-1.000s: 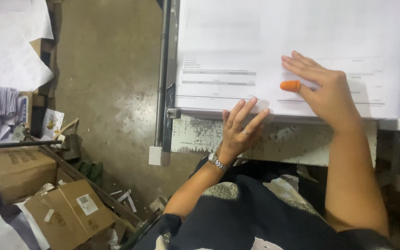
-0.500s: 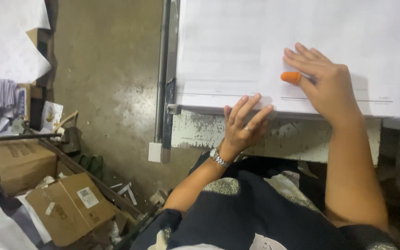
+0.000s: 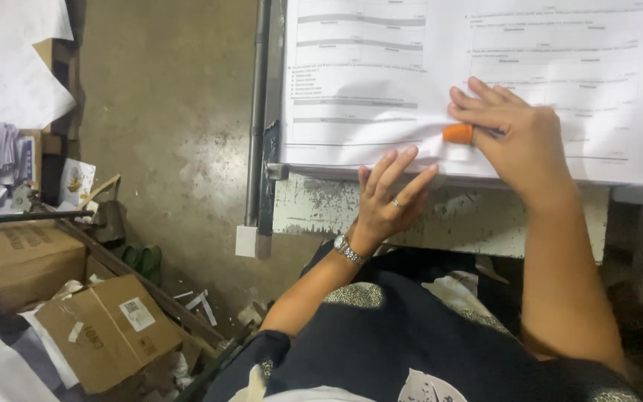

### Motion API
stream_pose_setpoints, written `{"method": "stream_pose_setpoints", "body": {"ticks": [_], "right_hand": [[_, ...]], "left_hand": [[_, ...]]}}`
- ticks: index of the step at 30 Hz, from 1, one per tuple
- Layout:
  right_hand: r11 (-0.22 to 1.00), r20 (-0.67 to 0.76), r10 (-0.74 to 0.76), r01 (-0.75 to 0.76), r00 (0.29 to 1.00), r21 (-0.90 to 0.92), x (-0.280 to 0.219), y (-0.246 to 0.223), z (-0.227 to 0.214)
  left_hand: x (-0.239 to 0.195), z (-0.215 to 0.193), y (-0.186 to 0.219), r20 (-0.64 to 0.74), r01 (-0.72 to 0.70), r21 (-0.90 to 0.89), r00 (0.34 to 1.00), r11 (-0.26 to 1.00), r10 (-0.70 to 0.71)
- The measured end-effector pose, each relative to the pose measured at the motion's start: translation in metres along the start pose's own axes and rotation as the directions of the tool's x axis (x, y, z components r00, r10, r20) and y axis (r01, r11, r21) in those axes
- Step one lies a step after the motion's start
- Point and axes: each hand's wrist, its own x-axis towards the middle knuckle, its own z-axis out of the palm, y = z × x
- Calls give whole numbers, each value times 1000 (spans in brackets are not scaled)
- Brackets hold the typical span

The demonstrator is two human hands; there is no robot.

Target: Flipping through a stack of printed forms to inspect or count them one by one.

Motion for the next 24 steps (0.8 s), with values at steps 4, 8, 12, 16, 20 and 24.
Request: {"method": "stream_pose_setpoints", "body": {"ticks": [4,8,12,16,20,24], "right_hand": [[997,40,-12,9,999,72,1,-1,-12],[959,146,175,-202,974,197,2,-17,-24],[992,131,107,-116,986,59,-1,-7,-15],[996,69,57,-61,996,59,-2,2,-7],[999,-8,35,-34,999,14,-4,-2,-2],[985,35,54,-59,998,162,2,-6,-15]], "left_hand": [[-2,-2,1,23,-3,-7,1000,1000,3],[2,-3,1,13,-3,27,1000,1000,3],[2,0,1,-9,1,34,1000,999,0],[1,0,0,-2,9,32,1000,999,-9],[-6,0,0,26,4,15,1000,1000,-4],[-6,0,-1,42,12,9,999,1000,-13]]}}
